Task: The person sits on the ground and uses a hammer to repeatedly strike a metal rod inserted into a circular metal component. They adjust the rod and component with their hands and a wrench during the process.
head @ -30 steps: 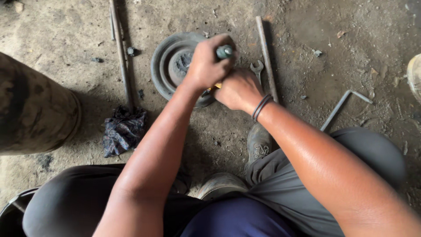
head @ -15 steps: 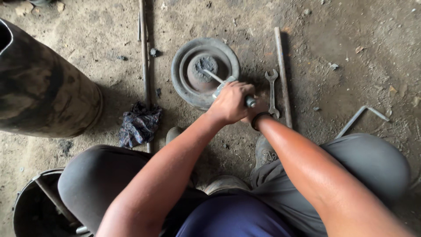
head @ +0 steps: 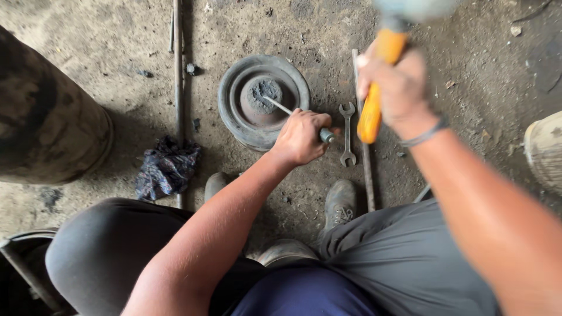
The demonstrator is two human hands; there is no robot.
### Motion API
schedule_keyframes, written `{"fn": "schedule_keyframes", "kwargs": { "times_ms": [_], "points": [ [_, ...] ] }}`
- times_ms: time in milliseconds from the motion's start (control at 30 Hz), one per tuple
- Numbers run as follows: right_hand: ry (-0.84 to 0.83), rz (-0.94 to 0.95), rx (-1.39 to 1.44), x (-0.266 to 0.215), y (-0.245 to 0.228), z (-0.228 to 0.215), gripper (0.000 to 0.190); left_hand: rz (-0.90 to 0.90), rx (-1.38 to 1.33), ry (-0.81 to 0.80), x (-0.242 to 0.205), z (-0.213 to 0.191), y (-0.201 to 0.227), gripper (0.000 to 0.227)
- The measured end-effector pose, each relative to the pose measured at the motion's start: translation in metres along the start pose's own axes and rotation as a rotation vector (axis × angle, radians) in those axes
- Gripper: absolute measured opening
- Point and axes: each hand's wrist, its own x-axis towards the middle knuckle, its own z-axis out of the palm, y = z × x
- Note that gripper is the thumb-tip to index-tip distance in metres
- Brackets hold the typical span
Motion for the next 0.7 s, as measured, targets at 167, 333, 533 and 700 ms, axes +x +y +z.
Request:
{"fn": "schedule_keyframes", "kwargs": {
  "times_ms": [167,333,533,700],
  "points": [
    [-0.253,-0.414,-0.639,-0.02,-0.052,-0.003,0.015,-0.022,-0.059,-0.046,0.005,-0.014,0.003,0.017],
    [-0.508,-0.521,-0.835,-0.046,-0.038,-0.003,0.014,0.111,-0.046,-0.001,-0.003,-0.024,-0.005,0.026],
    [-0.529,-0.446,-0.701,-0.054,-0.016,-0.014,0.038,0.175,-0.046,0.029,-0.002,-0.026,-0.005,0.023],
    [-0.443,-0.384,-0.992,-0.053,0.0,-0.025,0.015,0.077,-0.163,-0.054,0.007,-0.041,0.0,0.023]
  ]
}}
